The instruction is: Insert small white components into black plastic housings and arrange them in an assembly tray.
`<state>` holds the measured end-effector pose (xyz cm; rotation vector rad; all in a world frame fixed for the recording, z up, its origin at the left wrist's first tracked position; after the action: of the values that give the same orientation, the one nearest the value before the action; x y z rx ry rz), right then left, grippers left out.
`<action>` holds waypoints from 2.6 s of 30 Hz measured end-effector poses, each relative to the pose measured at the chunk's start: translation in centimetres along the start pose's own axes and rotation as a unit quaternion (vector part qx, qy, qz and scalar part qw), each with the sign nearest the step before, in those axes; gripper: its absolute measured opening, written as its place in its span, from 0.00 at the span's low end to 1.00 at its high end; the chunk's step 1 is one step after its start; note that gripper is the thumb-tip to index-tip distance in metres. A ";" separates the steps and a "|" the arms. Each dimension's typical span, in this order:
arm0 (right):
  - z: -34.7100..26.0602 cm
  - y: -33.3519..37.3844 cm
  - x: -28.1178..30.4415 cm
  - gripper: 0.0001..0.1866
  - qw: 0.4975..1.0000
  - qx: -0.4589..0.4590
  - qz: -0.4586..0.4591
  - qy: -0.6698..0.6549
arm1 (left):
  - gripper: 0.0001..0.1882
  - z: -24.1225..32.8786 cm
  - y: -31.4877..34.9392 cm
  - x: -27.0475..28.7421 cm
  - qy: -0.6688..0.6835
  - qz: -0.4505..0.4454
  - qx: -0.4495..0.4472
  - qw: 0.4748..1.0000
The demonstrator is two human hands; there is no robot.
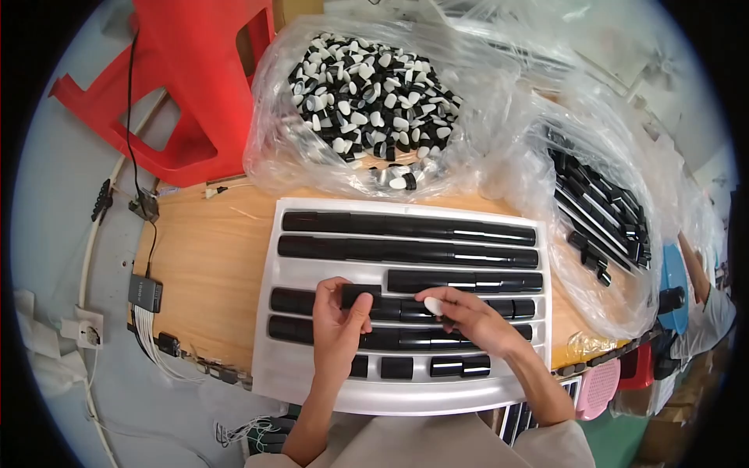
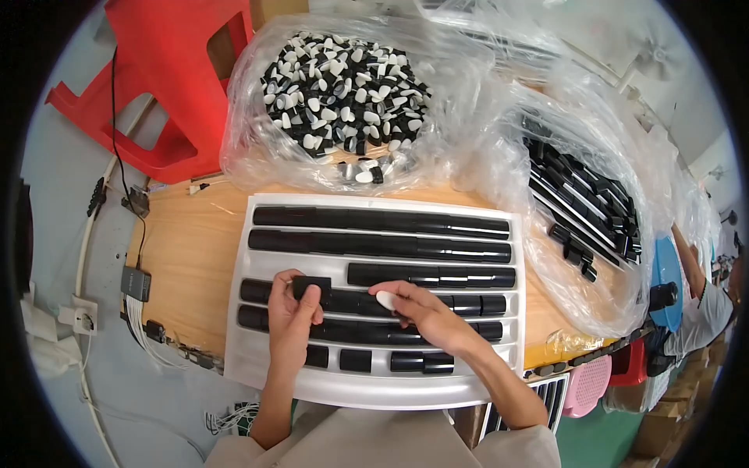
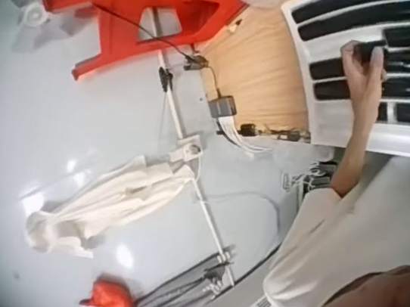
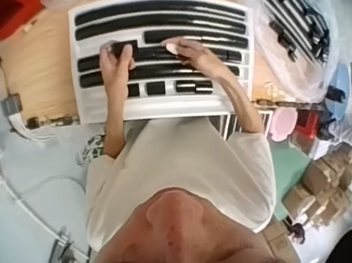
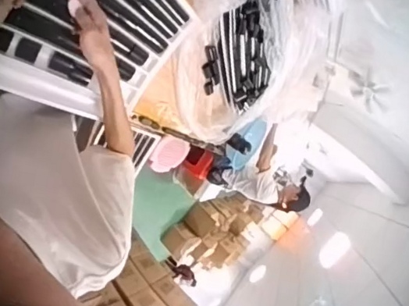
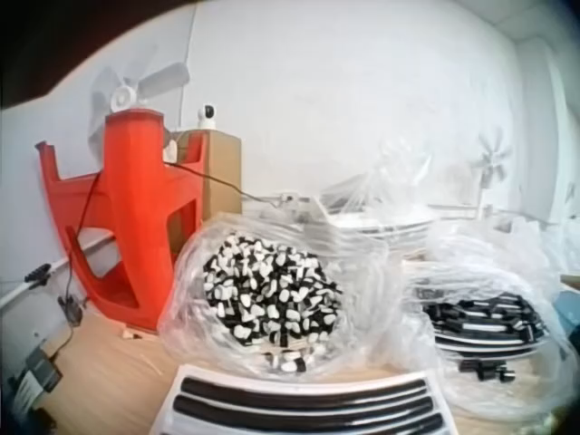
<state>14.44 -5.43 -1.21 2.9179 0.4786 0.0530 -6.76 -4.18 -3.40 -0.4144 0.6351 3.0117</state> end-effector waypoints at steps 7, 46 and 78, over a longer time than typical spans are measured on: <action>0.5 2.2 0.0 0.19 0.984 0.128 0.126 0.003 | 0.11 -0.6 0.8 -2.4 -0.080 -0.089 0.021 0.993; 1.9 0.5 -1.4 0.49 0.944 0.082 0.193 -0.255 | 0.15 -2.4 3.0 -7.4 -0.107 -0.157 0.004 0.982; 0.8 3.1 0.6 0.09 0.972 0.146 0.182 0.040 | 0.14 -0.9 3.0 -7.1 -0.234 -0.099 -0.010 0.967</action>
<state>16.05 -8.29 -1.38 3.2647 -0.0532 0.1626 0.03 -7.19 -1.12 0.2204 0.4871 2.7706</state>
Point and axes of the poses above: each hand's wrist, its own y-axis away from the middle knuckle, its own x-axis out of the back of the hand, z = x × y, the point moved 3 cm from there along -y, towards the middle knuckle, and after that the axes turned 15 degrees about x, right-handed, at the moved point
